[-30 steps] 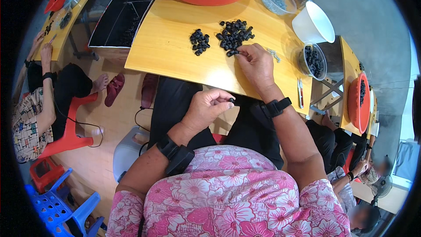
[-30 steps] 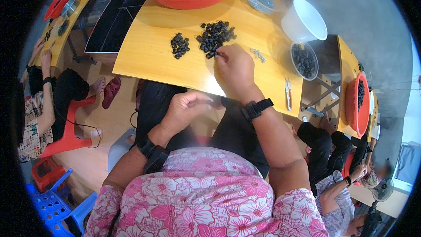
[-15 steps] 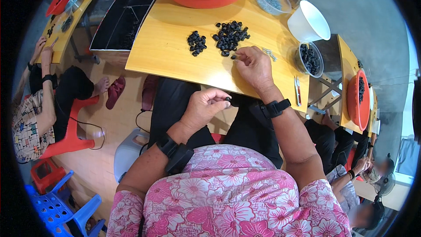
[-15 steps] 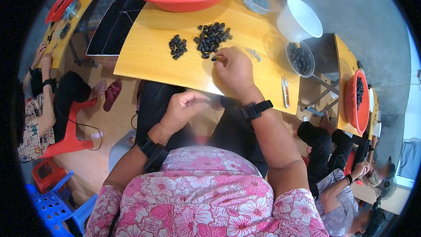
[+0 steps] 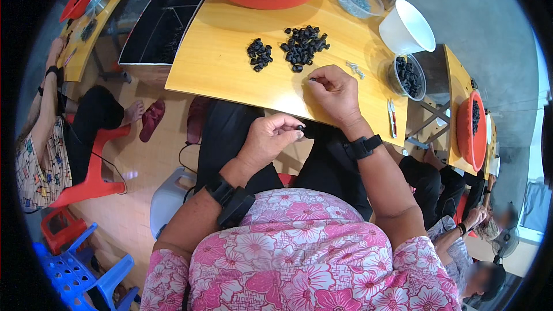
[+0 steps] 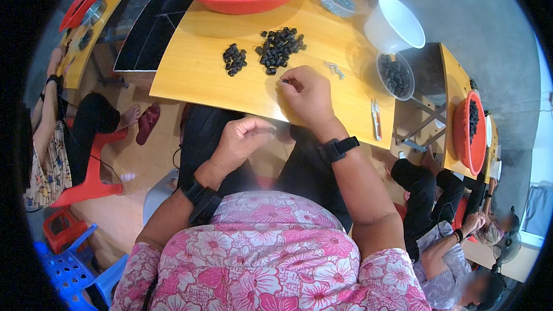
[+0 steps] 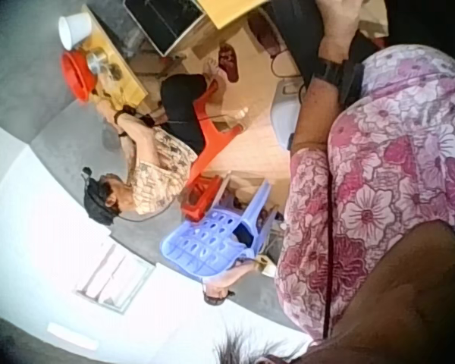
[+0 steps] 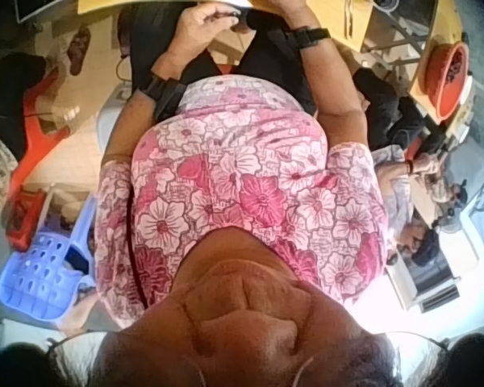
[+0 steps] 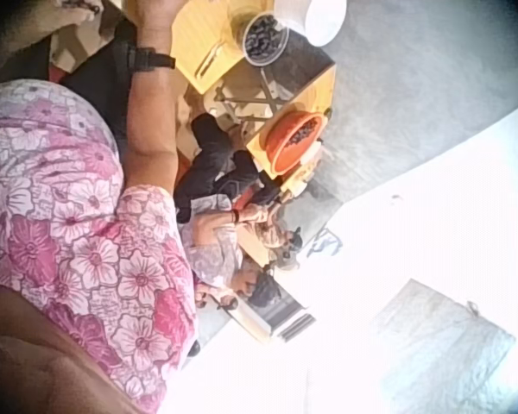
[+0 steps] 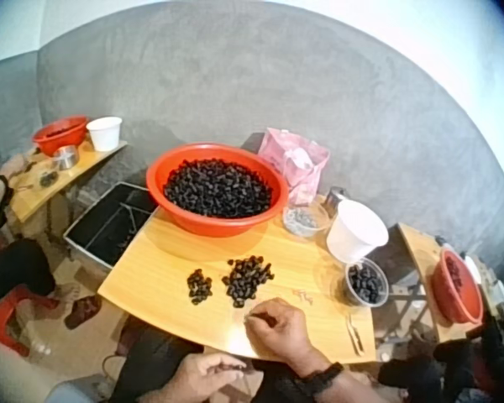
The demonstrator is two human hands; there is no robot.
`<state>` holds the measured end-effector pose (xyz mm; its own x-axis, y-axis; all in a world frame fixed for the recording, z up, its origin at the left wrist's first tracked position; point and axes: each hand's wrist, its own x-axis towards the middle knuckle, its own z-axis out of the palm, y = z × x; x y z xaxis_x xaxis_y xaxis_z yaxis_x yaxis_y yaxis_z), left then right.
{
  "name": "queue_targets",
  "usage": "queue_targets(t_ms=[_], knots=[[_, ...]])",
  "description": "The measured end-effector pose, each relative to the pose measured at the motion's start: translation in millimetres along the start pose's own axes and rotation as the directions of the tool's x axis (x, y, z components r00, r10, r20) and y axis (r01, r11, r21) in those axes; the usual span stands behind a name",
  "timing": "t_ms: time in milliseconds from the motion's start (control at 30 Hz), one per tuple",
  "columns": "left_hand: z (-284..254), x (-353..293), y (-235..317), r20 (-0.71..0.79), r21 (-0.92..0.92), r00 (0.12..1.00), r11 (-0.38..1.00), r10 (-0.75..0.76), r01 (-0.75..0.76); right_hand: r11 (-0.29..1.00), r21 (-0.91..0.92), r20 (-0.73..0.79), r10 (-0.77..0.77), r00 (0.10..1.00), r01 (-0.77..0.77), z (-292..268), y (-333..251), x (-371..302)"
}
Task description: Manually joining small black plastic components together.
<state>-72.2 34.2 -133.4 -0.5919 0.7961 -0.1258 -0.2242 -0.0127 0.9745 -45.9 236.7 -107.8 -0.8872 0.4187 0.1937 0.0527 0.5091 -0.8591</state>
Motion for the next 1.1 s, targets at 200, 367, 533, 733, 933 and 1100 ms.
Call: queue_targets(t_ms=[200, 367, 533, 733, 933, 1100], knots=[[0.2, -2.8, -1.6, -0.011, -0.057, 1.000, 0.998, 0.001, -0.002, 0.960, 0.202, 0.114, 0.171, 0.979, -0.191, -11.6, -5.2, -17.2], [2.5, -3.3, 4.7, -0.018, -0.056, 1.000, 0.998, -0.008, 0.007, 0.917, 0.271, 0.183, 0.250, 0.951, -0.293, -27.3, -28.0, -37.5], [3.3, -3.6, 2.7, -0.028, 0.000, 1.000, 1.000, 0.002, -0.002, 0.870, 0.364, 0.233, 0.259, 0.937, -0.331, -26.8, -38.2, -59.5], [5.4, -6.5, 6.8, -0.010, 0.080, 1.000, 0.997, 0.007, -0.006, 0.824, 0.416, 0.283, 0.284, 0.916, -0.384, -25.8, -39.2, -76.3], [6.1, -6.7, 7.3, 0.020, 0.034, 1.000, 0.999, 0.020, -0.021, 0.819, 0.407, 0.343, 0.273, 0.899, -0.404, -25.3, -36.7, -80.3], [4.8, -6.3, 8.7, 0.012, 0.091, 1.000, 0.996, 0.021, -0.022, 0.846, 0.358, 0.348, 0.271, 0.898, -0.394, -25.4, -37.8, -79.8]])
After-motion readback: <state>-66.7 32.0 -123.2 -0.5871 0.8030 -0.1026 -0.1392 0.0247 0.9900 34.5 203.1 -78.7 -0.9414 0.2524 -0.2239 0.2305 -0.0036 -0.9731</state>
